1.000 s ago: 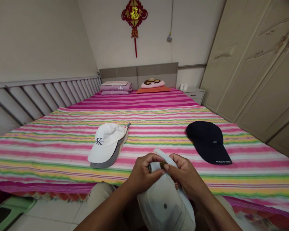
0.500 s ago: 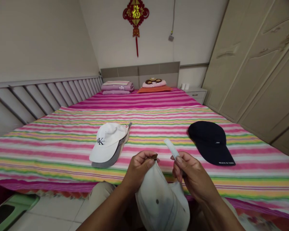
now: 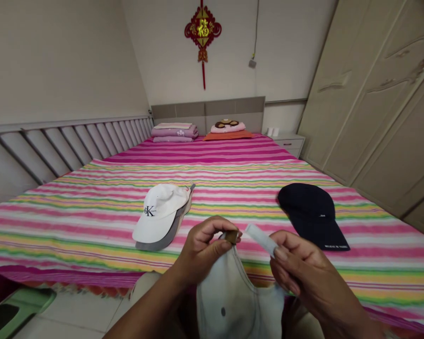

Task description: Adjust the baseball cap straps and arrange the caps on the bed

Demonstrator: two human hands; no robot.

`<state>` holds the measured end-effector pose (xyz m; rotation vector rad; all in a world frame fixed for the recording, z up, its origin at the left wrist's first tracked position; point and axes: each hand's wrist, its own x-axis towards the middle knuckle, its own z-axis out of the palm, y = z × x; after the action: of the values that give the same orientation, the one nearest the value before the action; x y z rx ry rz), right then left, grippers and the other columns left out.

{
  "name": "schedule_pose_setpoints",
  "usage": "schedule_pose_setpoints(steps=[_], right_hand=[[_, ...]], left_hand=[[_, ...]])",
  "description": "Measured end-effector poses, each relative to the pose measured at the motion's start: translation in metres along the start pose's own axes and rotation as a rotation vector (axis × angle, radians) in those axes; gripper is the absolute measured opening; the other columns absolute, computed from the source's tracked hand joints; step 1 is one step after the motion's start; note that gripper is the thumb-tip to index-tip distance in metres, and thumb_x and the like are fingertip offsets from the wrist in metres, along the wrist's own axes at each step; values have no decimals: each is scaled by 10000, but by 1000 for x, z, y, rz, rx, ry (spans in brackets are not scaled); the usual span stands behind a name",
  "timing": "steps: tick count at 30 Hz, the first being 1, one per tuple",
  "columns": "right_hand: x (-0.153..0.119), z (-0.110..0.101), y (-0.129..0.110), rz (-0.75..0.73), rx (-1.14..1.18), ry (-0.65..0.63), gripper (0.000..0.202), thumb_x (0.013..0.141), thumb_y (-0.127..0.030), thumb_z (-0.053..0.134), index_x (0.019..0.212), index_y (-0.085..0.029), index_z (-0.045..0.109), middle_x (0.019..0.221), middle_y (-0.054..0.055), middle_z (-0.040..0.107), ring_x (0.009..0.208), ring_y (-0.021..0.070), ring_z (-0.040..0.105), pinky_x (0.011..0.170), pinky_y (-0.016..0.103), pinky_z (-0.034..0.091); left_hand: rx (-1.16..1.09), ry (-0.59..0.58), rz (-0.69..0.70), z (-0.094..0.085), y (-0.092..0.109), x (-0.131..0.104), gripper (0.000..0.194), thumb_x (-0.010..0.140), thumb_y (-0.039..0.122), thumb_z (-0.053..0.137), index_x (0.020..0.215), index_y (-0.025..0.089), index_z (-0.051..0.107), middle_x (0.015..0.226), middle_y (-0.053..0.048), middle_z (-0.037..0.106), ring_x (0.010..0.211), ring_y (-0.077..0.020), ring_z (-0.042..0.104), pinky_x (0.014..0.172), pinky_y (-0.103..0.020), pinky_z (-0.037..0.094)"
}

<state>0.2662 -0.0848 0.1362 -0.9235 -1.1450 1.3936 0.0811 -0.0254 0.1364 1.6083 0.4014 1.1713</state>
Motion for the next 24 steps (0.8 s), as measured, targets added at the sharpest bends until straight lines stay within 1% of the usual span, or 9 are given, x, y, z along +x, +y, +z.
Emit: schedule_pose_setpoints(steps=[3,6,10,13,16,18,21,24], right_hand=[[0,7,5,51,-1,-6,271,711,-416,595,684,-156,523,378,-86,347,335,31,201,358,201,109],[1,11,9,62,49,29,281,686,-405,617,632,-160,493,365,-91,335,338,27,187,363,201,94],[2,13,10,64,52,46,279,681,-401,618,621,-164,484,354,-90,340,340,31,203,368,202,101],[3,13,11,69,47,53,279,676,-401,619,618,-168,478,347,-94,337,332,33,201,367,204,101],[4,14,12,80,27,49,274,684,-404,604,616,-171,477,335,-95,336,321,36,198,365,206,102],[5,13,11,80,-5,29,266,698,-397,586,611,-169,481,332,-85,369,322,40,227,373,204,134],[6,11,7,96,-79,-12,282,689,-406,585,582,-169,477,359,-55,444,344,52,302,399,204,208],[7,11,2,110,-179,-7,320,656,-451,599,552,-171,483,365,-53,430,341,55,295,380,207,205]], left_hand=[[-3,5,-73,1,-6,-5,197,729,267,588,892,156,597,795,-44,580,737,-133,518,680,-258,406],[-63,18,-141,1,-12,-9,202,723,261,597,900,161,600,850,-52,589,783,-138,522,706,-255,399],[-100,13,-155,-1,-15,-12,196,725,248,598,908,179,603,878,-45,593,806,-130,526,729,-248,399],[-89,14,-150,-2,-16,-13,207,725,264,597,912,175,599,892,-55,593,826,-147,536,740,-265,411],[-6,12,-114,-2,-15,-13,221,735,276,582,921,158,593,899,-76,592,851,-175,544,759,-297,423],[86,1,-65,-3,-12,-12,210,748,266,566,928,159,591,901,-78,598,872,-183,546,784,-313,421],[257,-51,35,-3,-6,-10,203,765,241,543,948,168,587,916,-80,618,893,-186,553,843,-346,399],[421,-111,119,-4,-1,-8,217,771,220,529,977,174,580,937,-84,629,897,-185,559,876,-366,385]])
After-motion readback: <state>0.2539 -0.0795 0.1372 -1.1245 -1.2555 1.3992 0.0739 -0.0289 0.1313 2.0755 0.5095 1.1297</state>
